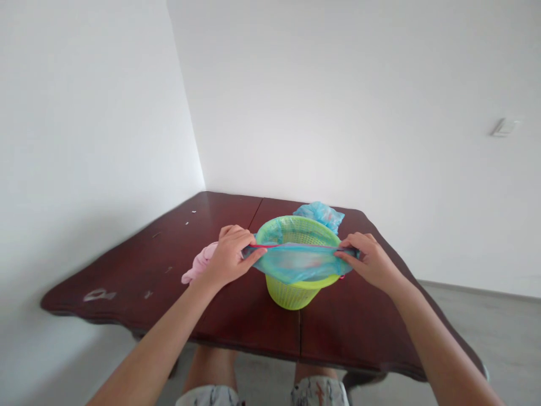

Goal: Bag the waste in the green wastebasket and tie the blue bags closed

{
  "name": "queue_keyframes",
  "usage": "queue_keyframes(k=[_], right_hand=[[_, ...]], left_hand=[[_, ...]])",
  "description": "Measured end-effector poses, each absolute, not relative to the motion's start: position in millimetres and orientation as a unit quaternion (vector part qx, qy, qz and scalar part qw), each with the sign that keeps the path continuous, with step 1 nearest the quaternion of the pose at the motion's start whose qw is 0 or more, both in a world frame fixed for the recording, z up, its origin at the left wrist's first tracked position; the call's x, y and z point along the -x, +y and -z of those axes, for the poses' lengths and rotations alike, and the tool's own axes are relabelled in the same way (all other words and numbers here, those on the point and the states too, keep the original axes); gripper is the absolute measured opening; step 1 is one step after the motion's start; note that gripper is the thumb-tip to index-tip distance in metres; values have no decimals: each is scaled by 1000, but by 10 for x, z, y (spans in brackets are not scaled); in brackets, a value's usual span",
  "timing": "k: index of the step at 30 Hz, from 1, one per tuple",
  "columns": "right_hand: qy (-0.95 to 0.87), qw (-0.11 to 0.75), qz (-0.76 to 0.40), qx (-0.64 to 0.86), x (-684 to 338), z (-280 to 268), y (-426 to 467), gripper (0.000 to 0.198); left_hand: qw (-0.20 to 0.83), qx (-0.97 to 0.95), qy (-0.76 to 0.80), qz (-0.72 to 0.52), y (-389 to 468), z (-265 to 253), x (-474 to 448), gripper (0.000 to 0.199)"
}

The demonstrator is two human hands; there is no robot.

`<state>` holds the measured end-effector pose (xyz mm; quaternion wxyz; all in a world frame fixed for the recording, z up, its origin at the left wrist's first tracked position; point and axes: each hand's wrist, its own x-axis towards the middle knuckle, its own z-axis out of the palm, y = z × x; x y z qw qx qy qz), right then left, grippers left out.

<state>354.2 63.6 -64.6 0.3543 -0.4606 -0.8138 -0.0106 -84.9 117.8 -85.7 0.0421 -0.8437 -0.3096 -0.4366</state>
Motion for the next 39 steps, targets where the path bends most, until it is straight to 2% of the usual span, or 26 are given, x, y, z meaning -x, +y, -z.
queue_keyframes(k=[4,8,13,16,18,21,23,27,29,31,34,39], right_hand=[[-794,300,74,524,-3750,576,925,29],[-742,290,63,601,-3756,413,1317,21],[-710,373,60,594,-3579,21,1503,30],[-724,497,76,471,-3421,-133,1205,26],[-749,534,78,384,-3319,-125,851,18],[-803,492,68,329,-3194,13,228,25],[-842,436,69,310,-3133,112,-146,29],[-900,325,49,285,-3064,190,-493,5],[-888,325,39,323,-3060,191,-389,14],[-846,360,22,391,-3064,191,-119,22],[-778,384,-37,496,-3017,182,453,24],[-725,268,-16,634,-2716,127,1270,32]], left_hand=[[20,856,-332,395,1593,685,941,51],[-116,845,-340,396,2033,373,813,52],[-145,819,-333,445,2233,-13,594,49],[-142,797,-319,492,2033,-129,601,39],[-140,789,-306,513,1795,-138,676,26],[-126,787,-297,526,1388,-78,849,7],[-109,794,-296,519,1151,-18,974,13],[-87,845,-280,448,887,88,1171,13],[-85,867,-260,417,865,121,1212,12],[-92,876,-245,406,884,132,1198,8],[-100,866,-251,421,904,110,1088,15],[-56,881,-247,400,750,20,894,26]])
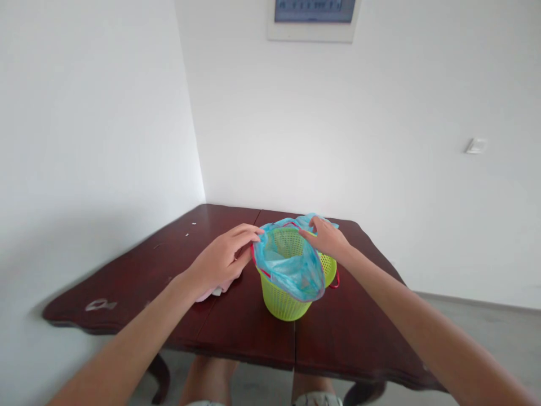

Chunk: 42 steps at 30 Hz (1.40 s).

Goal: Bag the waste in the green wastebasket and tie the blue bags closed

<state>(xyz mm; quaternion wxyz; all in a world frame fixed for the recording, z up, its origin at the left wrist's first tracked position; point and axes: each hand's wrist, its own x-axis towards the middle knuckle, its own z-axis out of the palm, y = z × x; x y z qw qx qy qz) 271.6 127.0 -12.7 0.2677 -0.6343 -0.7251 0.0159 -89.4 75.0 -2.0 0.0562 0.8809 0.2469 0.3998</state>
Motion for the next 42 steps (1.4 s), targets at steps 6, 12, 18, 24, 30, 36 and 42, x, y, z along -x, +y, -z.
queue_keyframes(k=[6,12,18,24,30,36,42], right_hand=[[-710,284,-44,643,-2646,100,1648,25],[-675,430,-125,587,-2920,51,1636,35],[-619,565,-263,478,-3159,-50,1343,48],[-470,678,-440,355,-3514,-85,1069,44],[-452,682,-498,287,-3527,48,805,44],[-494,679,-492,230,-3274,-16,421,11],[-467,674,-543,182,-2910,70,202,65]], left_hand=[[-46,-884,275,-377,497,-5,1019,35],[26,-824,328,-461,478,103,1126,38],[287,-628,327,-646,623,47,912,33],[562,-452,247,-647,952,-104,908,60],[596,-374,170,-690,1153,21,796,41],[590,-404,126,-688,1063,-44,708,51],[685,-560,127,-449,919,-8,662,130]])
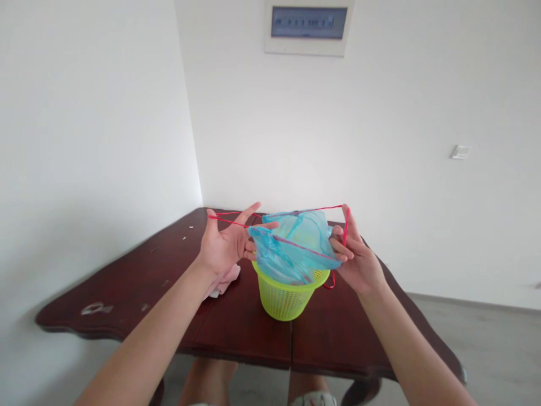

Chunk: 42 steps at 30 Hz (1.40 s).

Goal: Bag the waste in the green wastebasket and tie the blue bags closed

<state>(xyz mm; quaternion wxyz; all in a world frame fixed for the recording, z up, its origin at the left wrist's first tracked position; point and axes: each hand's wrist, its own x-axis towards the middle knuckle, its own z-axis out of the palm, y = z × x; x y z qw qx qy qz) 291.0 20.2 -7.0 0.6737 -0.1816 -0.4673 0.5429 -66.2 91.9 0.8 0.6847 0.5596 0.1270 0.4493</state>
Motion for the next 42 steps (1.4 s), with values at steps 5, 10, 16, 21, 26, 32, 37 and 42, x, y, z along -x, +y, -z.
queue_keyframes(k=[5,10,16,21,26,32,37,42], right_hand=[[-431,672,-578,167,-2806,84,132,60],[-405,685,-578,180,-2794,34,128,49],[-364,737,-532,202,-2740,37,98,42],[-431,782,-390,228,-2558,-290,-62,32],[-651,664,-159,331,-2283,-746,-235,22],[-860,441,78,243,-2110,-1221,-494,23],[-859,444,93,238,-2153,-1273,-534,16],[-775,511,92,359,-2329,-939,-263,19]], left_hand=[[655,-608,118,-433,956,25,662,137],[484,-609,175,-603,926,-30,632,98],[407,-520,177,-729,753,-200,489,51],[431,-522,114,-727,580,-578,365,43],[403,-714,132,-556,335,-880,131,70],[161,-901,162,-368,229,-884,-220,51],[335,-842,126,-404,331,-819,-305,24],[517,-753,110,-392,372,-724,-280,62]])
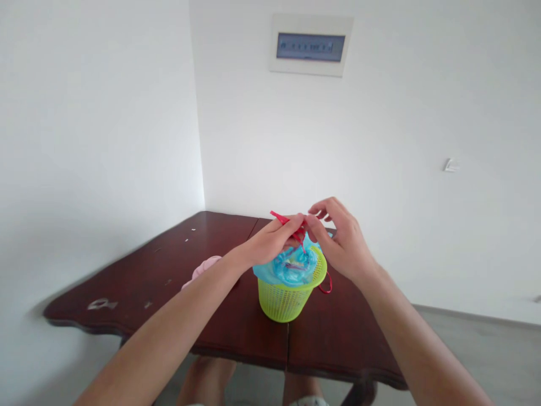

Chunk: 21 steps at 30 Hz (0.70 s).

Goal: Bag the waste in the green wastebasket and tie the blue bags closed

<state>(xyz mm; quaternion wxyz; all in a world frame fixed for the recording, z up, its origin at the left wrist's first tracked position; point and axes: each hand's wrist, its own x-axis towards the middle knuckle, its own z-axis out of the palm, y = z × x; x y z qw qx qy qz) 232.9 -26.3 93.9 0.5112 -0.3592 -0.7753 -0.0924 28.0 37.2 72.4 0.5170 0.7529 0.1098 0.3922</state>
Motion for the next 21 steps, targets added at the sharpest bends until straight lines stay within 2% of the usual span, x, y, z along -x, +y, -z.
queue_keyframes(k=[2,4,8,11,13,14,15,17,19,21], right_hand=[[-783,472,86,397,-2386,-817,-179,38],[-775,473,75,413,-2410,-720,-156,48],[-736,551,-55,390,-2344,-534,-241,52],[-790,477,-92,374,-2253,-373,-308,48],[-829,420,-53,366,-2229,-291,-328,44],[-832,422,-25,359,-2234,-269,-334,43],[-824,446,2,351,-2250,-260,-337,40],[-787,522,22,329,-2295,-280,-341,28],[-758,569,-29,317,-2320,-320,-328,31],[-748,569,-136,312,-2296,-345,-287,42]], left_hand=[[532,-742,116,-392,405,-678,-263,65],[532,-735,128,-401,453,-638,-240,64],[558,-676,178,-448,565,-588,-197,58],[603,-622,192,-462,607,-587,-185,55],[609,-633,170,-446,576,-606,-179,59],[592,-656,157,-441,536,-623,-173,61],[556,-687,149,-444,481,-646,-163,61],[420,-768,154,-458,335,-712,-133,56],[225,-844,165,-458,178,-796,-96,47],[50,-881,164,-440,53,-875,-73,36]])
